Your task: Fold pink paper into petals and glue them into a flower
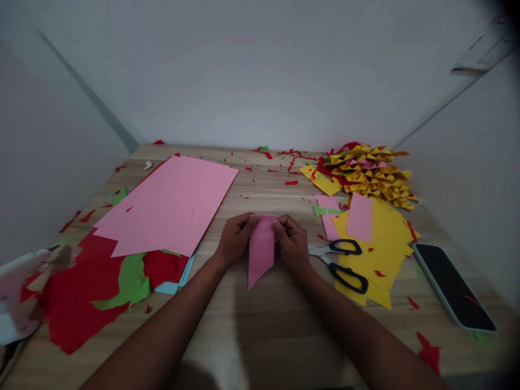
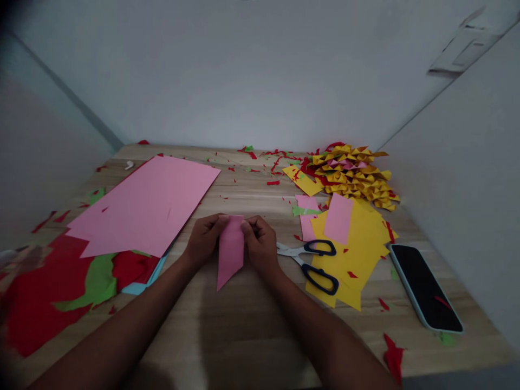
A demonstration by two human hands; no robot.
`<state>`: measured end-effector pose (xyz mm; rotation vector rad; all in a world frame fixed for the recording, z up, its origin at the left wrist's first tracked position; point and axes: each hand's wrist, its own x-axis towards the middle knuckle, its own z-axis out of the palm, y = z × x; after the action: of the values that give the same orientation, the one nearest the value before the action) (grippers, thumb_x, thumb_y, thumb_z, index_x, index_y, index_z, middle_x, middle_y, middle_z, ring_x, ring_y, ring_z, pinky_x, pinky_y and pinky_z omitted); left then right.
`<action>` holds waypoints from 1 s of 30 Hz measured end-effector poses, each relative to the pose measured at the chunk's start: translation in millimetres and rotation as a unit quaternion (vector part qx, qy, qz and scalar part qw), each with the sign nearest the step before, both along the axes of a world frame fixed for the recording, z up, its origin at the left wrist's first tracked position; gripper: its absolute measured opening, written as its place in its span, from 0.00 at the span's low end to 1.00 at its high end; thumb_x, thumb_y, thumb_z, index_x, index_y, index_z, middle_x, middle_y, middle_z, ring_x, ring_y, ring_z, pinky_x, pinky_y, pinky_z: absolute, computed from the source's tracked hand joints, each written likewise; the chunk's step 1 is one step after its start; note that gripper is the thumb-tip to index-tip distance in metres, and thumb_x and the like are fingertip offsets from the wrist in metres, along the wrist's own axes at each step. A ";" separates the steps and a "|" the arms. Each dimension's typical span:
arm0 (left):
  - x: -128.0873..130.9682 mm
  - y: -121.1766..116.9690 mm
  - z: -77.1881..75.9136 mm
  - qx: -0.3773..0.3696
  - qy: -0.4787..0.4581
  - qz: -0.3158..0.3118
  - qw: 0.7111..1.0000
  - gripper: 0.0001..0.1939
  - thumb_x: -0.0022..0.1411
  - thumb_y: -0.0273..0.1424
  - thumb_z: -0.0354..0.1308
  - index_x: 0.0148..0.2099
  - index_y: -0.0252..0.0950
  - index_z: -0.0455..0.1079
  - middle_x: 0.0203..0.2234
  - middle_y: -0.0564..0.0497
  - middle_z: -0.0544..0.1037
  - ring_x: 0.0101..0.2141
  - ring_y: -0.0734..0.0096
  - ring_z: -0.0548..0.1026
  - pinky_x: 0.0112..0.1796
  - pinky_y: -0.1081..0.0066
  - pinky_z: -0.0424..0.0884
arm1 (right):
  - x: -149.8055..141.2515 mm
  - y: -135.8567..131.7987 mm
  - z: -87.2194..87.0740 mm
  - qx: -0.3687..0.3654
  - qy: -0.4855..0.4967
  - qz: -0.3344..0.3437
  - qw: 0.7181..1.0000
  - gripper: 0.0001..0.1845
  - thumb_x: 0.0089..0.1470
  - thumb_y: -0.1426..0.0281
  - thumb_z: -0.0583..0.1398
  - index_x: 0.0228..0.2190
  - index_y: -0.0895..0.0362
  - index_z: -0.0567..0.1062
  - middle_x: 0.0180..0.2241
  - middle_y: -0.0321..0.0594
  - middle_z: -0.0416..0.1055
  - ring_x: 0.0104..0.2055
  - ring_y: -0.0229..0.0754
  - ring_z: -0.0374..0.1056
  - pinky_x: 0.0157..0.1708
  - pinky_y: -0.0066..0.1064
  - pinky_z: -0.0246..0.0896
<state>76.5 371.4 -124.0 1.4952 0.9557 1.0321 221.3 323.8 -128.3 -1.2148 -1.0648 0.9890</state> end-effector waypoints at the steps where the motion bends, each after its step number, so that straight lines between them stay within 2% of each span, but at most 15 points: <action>1: 0.3 -0.4 0.0 0.001 0.008 -0.012 1.000 0.24 0.65 0.46 0.55 0.23 0.35 0.62 0.19 0.56 0.61 0.23 0.76 0.56 0.24 0.73 0.53 | 0.1 0.0 -0.3 -0.003 0.007 0.003 1.000 0.16 0.55 0.54 0.61 0.27 0.53 0.69 0.20 0.30 0.63 0.21 0.34 0.56 0.22 0.28 0.53; 4: 0.1 -1.1 -0.4 -0.003 0.026 -0.047 0.999 0.23 0.64 0.46 0.56 0.24 0.34 0.67 0.19 0.55 0.64 0.22 0.76 0.59 0.24 0.74 0.54 | 0.7 -0.8 -0.7 -0.001 0.019 -0.004 1.000 0.16 0.54 0.56 0.63 0.26 0.53 0.68 0.21 0.30 0.64 0.22 0.34 0.56 0.22 0.27 0.52; 7: -1.8 -0.7 -0.6 -0.005 0.031 -0.087 0.996 0.18 0.60 0.45 0.60 0.32 0.34 0.75 0.24 0.52 0.73 0.25 0.73 0.66 0.26 0.75 0.60 | 1.7 -2.9 1.5 0.009 0.028 -0.032 0.999 0.17 0.54 0.57 0.63 0.24 0.53 0.66 0.19 0.28 0.61 0.20 0.33 0.53 0.20 0.27 0.49; 9: -3.0 -0.5 -0.1 -0.004 0.037 -0.122 0.992 0.17 0.59 0.44 0.62 0.35 0.34 0.77 0.27 0.51 0.76 0.27 0.72 0.69 0.28 0.74 0.63 | 2.7 -4.9 3.9 0.016 0.039 -0.052 0.998 0.18 0.54 0.57 0.63 0.23 0.53 0.65 0.16 0.27 0.59 0.18 0.33 0.52 0.19 0.27 0.47; 12: -3.6 -1.0 1.2 -0.005 0.049 -0.163 0.985 0.17 0.59 0.45 0.62 0.34 0.34 0.77 0.27 0.51 0.77 0.28 0.71 0.70 0.29 0.74 0.64 | 4.4 -7.1 5.7 0.027 0.048 -0.071 0.996 0.20 0.57 0.56 0.62 0.21 0.53 0.64 0.14 0.26 0.57 0.17 0.33 0.50 0.18 0.27 0.46; 15: -2.7 -1.4 2.5 -0.008 0.047 -0.138 0.989 0.20 0.58 0.47 0.62 0.31 0.33 0.75 0.26 0.52 0.76 0.28 0.71 0.69 0.30 0.74 0.63 | 4.8 -6.9 4.4 0.040 0.043 -0.073 0.996 0.22 0.60 0.56 0.60 0.21 0.54 0.64 0.14 0.27 0.57 0.17 0.32 0.51 0.18 0.27 0.46; 20: -1.9 -1.3 3.0 0.000 0.031 -0.048 0.998 0.26 0.67 0.51 0.49 0.29 0.33 0.69 0.22 0.54 0.68 0.25 0.73 0.62 0.28 0.73 0.59 | 0.0 -3.7 0.2 0.067 0.089 -0.016 0.994 0.19 0.62 0.53 0.57 0.28 0.54 0.69 0.17 0.27 0.61 0.17 0.32 0.52 0.17 0.26 0.46; 25: -1.9 -1.2 2.9 0.007 0.014 -0.042 0.999 0.24 0.68 0.49 0.49 0.34 0.33 0.70 0.27 0.52 0.72 0.30 0.70 0.65 0.33 0.72 0.63 | -5.5 -3.1 -2.1 0.051 0.095 0.056 0.993 0.14 0.57 0.56 0.63 0.32 0.53 0.68 0.18 0.25 0.61 0.18 0.30 0.52 0.18 0.24 0.47; 30: -0.8 -3.1 2.3 -0.009 -0.036 -0.062 0.997 0.19 0.65 0.47 0.55 0.35 0.35 0.67 0.29 0.53 0.70 0.30 0.71 0.65 0.34 0.72 0.64 | -5.3 -1.1 -1.8 0.045 0.091 -0.014 0.995 0.15 0.54 0.61 0.65 0.39 0.51 0.66 0.20 0.23 0.61 0.19 0.31 0.53 0.19 0.24 0.48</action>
<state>75.7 368.3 -121.7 1.4730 0.8098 0.9790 215.9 322.6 -130.1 -1.0428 -0.9361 0.9994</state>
